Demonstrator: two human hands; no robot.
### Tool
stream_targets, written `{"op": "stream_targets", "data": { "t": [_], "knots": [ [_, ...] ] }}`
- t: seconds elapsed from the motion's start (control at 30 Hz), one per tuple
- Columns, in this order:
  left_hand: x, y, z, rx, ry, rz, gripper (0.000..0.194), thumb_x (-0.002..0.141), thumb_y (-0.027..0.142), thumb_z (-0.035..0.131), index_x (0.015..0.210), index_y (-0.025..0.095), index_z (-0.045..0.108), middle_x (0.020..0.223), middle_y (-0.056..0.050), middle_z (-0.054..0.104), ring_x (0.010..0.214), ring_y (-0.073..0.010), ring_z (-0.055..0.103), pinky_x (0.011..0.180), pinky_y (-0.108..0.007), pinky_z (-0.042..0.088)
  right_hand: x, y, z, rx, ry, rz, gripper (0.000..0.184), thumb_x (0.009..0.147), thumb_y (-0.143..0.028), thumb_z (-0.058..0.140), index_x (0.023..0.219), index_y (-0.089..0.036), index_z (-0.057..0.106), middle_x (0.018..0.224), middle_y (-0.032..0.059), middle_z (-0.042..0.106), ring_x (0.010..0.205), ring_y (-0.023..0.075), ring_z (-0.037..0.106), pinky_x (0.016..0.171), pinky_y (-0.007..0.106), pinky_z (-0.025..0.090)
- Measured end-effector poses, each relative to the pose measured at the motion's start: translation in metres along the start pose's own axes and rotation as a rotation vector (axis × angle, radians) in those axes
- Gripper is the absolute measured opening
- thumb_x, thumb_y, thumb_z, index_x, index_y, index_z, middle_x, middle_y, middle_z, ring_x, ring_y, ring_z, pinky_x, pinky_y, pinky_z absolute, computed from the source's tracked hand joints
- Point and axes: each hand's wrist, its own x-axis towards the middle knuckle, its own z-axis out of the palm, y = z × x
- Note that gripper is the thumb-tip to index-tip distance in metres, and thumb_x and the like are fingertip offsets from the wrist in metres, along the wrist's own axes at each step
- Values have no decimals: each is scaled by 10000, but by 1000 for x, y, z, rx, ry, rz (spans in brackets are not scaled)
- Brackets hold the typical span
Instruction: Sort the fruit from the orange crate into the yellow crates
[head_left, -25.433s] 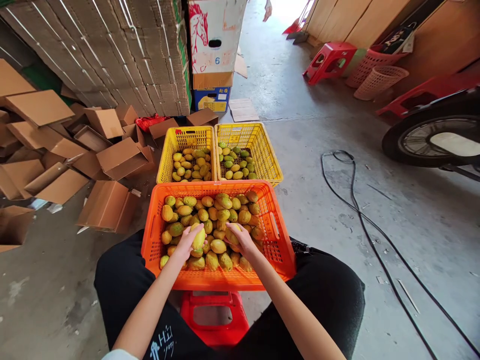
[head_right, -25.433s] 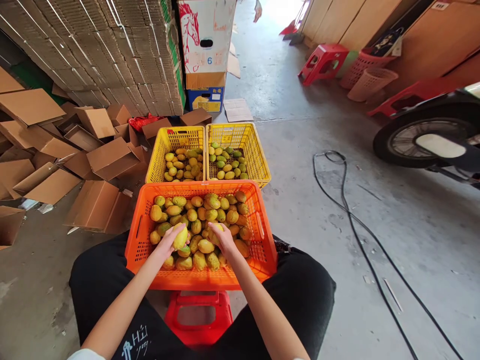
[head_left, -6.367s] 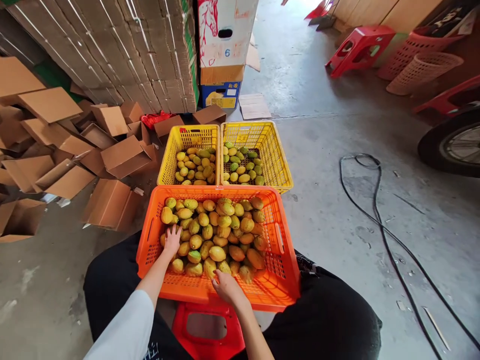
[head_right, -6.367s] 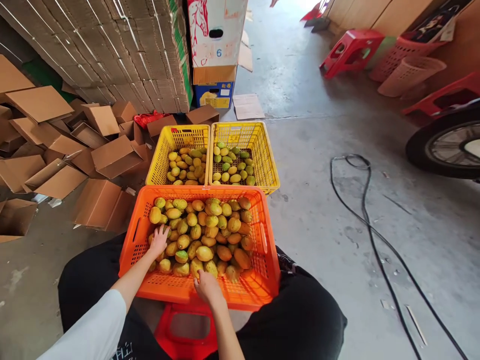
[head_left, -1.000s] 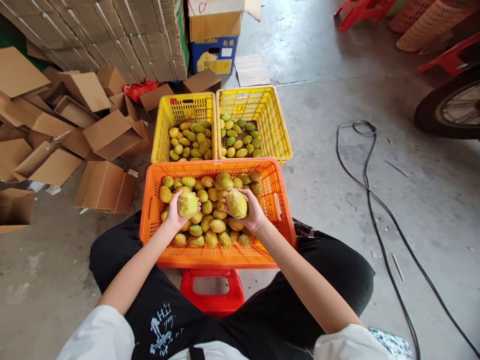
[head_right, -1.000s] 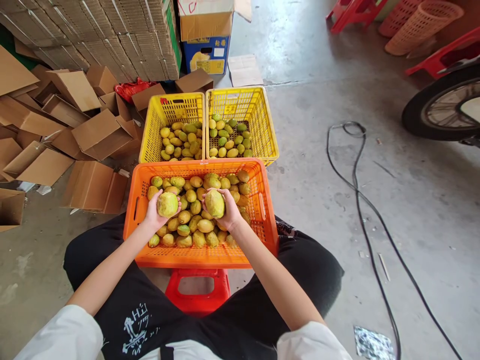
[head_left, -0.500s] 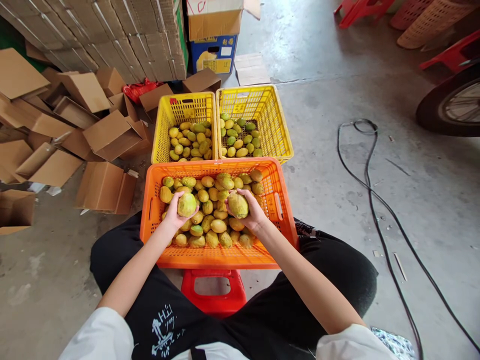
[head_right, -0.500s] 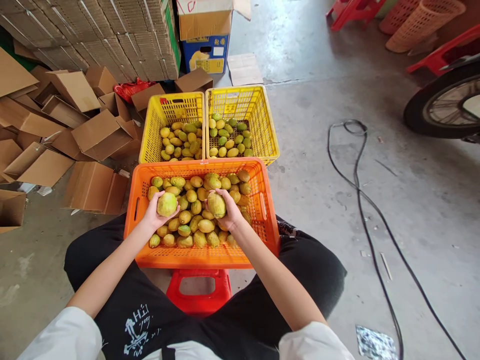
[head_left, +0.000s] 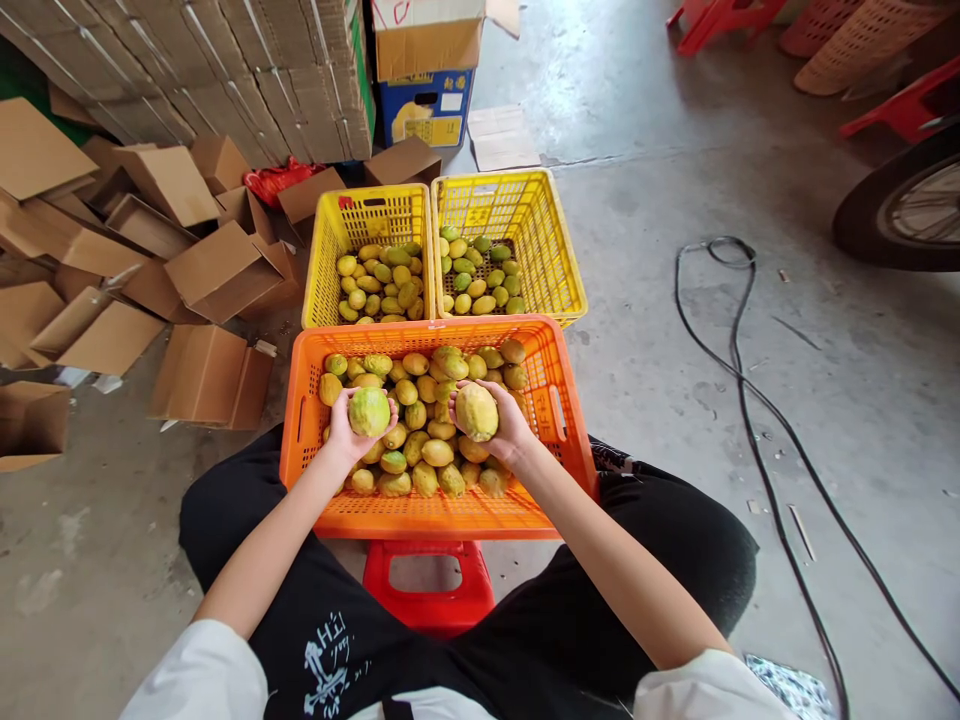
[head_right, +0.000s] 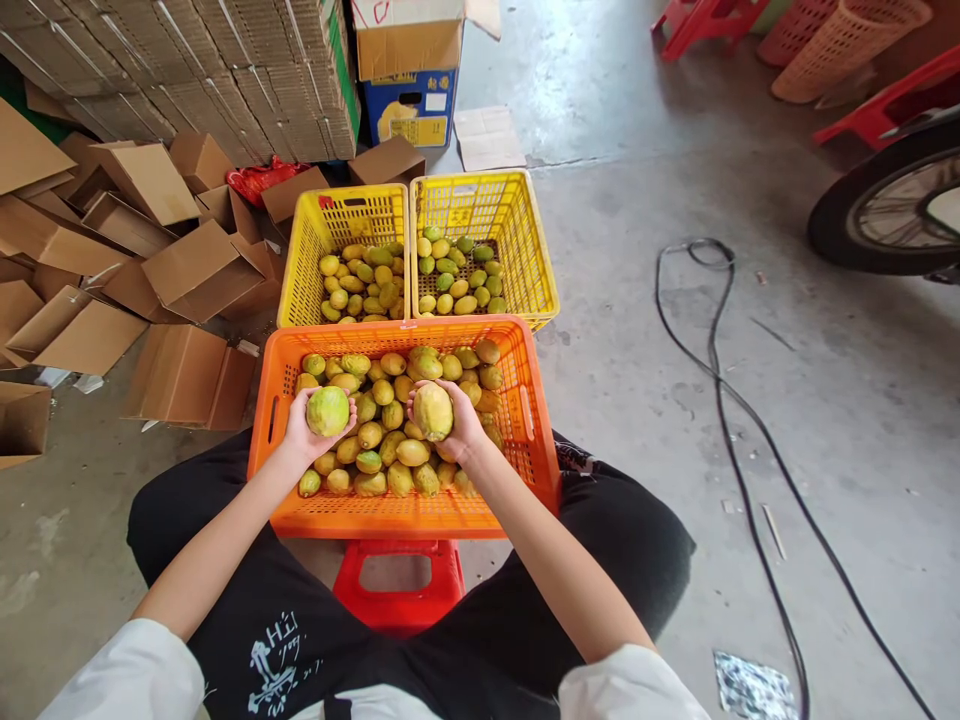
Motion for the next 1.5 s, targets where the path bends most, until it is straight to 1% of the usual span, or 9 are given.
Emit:
{"op": "stream_targets", "data": {
  "t": [0.23,0.43,0.6,0.67,0.77,0.97,1.2,1.37,1.5],
  "knots": [
    [4,0,0,158,58,-13,266,935,417,617,963,154,650,780,-91,703,717,-226,716,743,-422,646,-3,1,3,-92,6,-23,182,829,-361,740,893,-223,641,735,26,706,746,228,737,669,353,644],
    [0,-7,1,274,105,-53,96,866,183,710,912,157,629,774,-60,701,687,-187,703,747,-401,660,-4,3,5,-86,44,-21,177,833,-332,744,875,-242,598,733,4,699,744,224,736,655,365,652],
    [3,-6,1,185,197,-6,88,854,206,692,880,172,614,701,-23,663,639,-176,678,733,-412,665,-1,0,2,-36,46,3,144,847,-320,676,920,-211,616,734,46,713,754,246,744,651,379,654],
    [3,-4,1,150,175,-14,90,866,248,648,913,173,632,686,-36,660,651,-211,691,713,-441,662,0,-2,1,-36,43,22,145,851,-325,640,932,-206,624,731,62,719,751,259,742,639,398,655],
    [2,-2,1,121,82,-45,234,893,312,551,995,133,664,706,-92,683,666,-253,705,704,-464,652,0,-3,0,-40,37,45,145,856,-322,602,930,-201,631,738,77,728,736,263,738,626,406,651],
    [5,-1,-5,84,-59,-44,408,896,331,473,1167,95,665,810,-145,732,730,-270,726,788,-494,629,4,-1,-6,-66,57,37,166,854,-329,601,940,-198,656,709,73,727,688,261,732,586,379,633],
    [9,-2,-8,102,-57,-57,403,916,334,457,1195,113,647,873,-161,748,845,-316,756,866,-574,597,6,1,-7,-32,76,76,129,873,-321,587,877,-201,632,685,64,707,671,237,723,579,350,630],
    [8,-3,-7,90,-65,-31,370,909,299,485,1185,124,659,906,-160,762,865,-313,760,846,-546,611,8,0,-9,-6,89,61,113,862,-294,603,926,-207,636,713,56,706,697,246,728,613,383,644],
    [9,-3,-6,107,-46,17,312,911,314,532,1115,124,672,884,-140,766,820,-287,764,783,-457,634,9,0,-10,-22,54,86,147,887,-332,599,967,-213,631,746,63,721,726,253,735,626,399,645]
  ]
}}
